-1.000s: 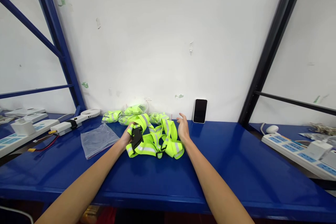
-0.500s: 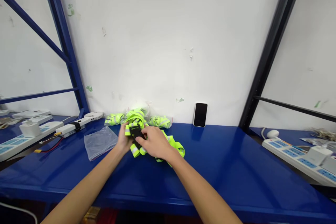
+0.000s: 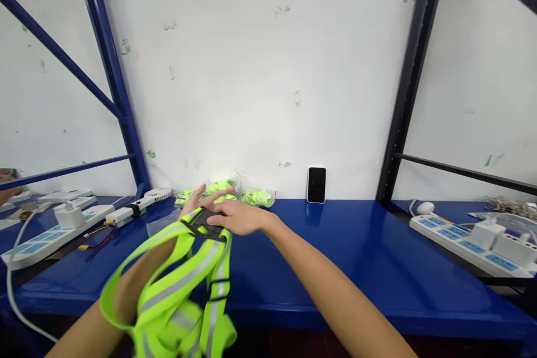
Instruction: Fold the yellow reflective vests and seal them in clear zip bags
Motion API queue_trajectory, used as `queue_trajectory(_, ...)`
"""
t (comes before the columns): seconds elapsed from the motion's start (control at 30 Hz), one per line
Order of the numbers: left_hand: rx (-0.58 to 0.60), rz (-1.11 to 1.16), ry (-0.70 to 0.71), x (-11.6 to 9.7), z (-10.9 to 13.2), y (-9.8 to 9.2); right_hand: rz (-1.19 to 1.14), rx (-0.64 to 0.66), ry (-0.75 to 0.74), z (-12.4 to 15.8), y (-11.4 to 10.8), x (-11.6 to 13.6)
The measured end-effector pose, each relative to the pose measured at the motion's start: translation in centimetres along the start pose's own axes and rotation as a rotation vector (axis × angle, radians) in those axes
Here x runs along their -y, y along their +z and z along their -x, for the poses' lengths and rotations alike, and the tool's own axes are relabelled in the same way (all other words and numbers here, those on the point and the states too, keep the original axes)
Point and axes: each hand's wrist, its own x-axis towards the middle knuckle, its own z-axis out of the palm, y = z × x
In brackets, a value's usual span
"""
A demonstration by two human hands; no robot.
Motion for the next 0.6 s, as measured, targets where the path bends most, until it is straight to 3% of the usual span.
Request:
queue_trajectory(0.07, -0.025, 0.077, -0.044, 2.0, -0.9, -0.3, 0.091, 0.034, 0.066, -0.1, 1.1, -3.3)
queue_trajectory(0.17, -0.106, 0.080, -0.056, 4.8, -2.5, -1.0, 0.188, -0.102, 0.130, 0.5, 2.7, -7.9)
queue_trajectory(0.3, -0.116, 0.032, -0.024, 7.7, -4.9, -1.5, 0.267, -0.395, 0.339, 1.1, 4.7, -12.6)
queue_trajectory(0.43, -0.146, 0.010, 0.016, 9.5, -6.1, -2.2, 0.156, -0.627, 0.472, 1.3, 5.6, -15.0)
queue_trajectory(0.5, -0.194, -0.034, 0.055, 9.7, -6.2, -2.8, 0.048, -0.633, 0.507, 1.5, 5.5, -15.4)
queue_trajectory(0.6, -0.269, -0.129, 0.146, 9.7, -6.0, -3.4, -0.297, -0.480, 0.410, 1.9, 5.2, -15.3)
